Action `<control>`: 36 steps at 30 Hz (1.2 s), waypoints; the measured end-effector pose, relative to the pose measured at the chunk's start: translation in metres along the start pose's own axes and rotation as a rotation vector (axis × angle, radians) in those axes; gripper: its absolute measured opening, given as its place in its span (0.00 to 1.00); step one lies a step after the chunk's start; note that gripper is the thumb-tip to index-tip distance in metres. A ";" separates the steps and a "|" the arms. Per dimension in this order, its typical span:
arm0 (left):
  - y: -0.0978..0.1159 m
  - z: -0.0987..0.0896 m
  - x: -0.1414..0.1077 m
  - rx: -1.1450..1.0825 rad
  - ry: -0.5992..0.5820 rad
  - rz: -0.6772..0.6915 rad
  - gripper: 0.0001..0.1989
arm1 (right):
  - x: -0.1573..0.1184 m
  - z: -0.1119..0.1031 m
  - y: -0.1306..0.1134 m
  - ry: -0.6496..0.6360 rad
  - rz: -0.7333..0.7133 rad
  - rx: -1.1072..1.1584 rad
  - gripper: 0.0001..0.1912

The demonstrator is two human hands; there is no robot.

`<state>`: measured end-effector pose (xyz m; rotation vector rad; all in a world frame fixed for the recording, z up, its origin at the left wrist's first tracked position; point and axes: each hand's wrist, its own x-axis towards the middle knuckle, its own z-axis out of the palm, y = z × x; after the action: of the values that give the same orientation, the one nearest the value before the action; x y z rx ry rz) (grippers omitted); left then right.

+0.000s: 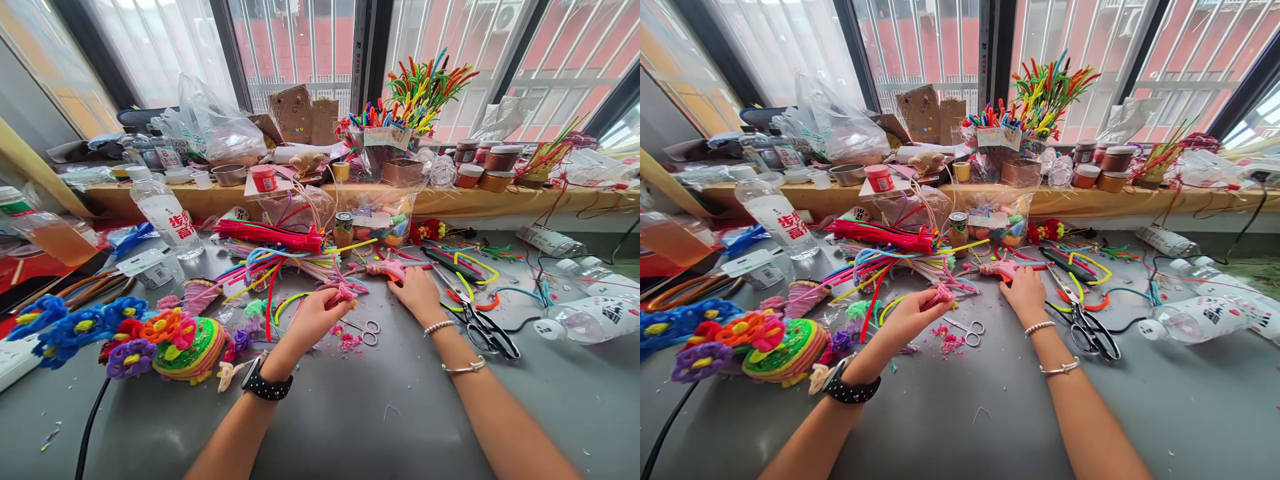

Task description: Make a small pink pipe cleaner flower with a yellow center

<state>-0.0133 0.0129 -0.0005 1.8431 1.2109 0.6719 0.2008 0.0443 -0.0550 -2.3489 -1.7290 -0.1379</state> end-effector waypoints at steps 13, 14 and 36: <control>-0.002 0.006 0.000 0.054 -0.027 -0.017 0.17 | -0.001 0.000 0.002 0.081 0.037 0.053 0.20; -0.002 0.006 0.000 0.054 -0.027 -0.014 0.17 | -0.001 -0.001 0.002 0.086 0.039 0.056 0.20; 0.001 0.004 0.000 0.050 -0.038 -0.017 0.16 | 0.000 -0.014 0.010 0.224 0.075 0.147 0.18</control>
<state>-0.0093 0.0113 -0.0015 1.8768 1.2271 0.5992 0.2110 0.0381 -0.0423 -2.1956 -1.4928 -0.2421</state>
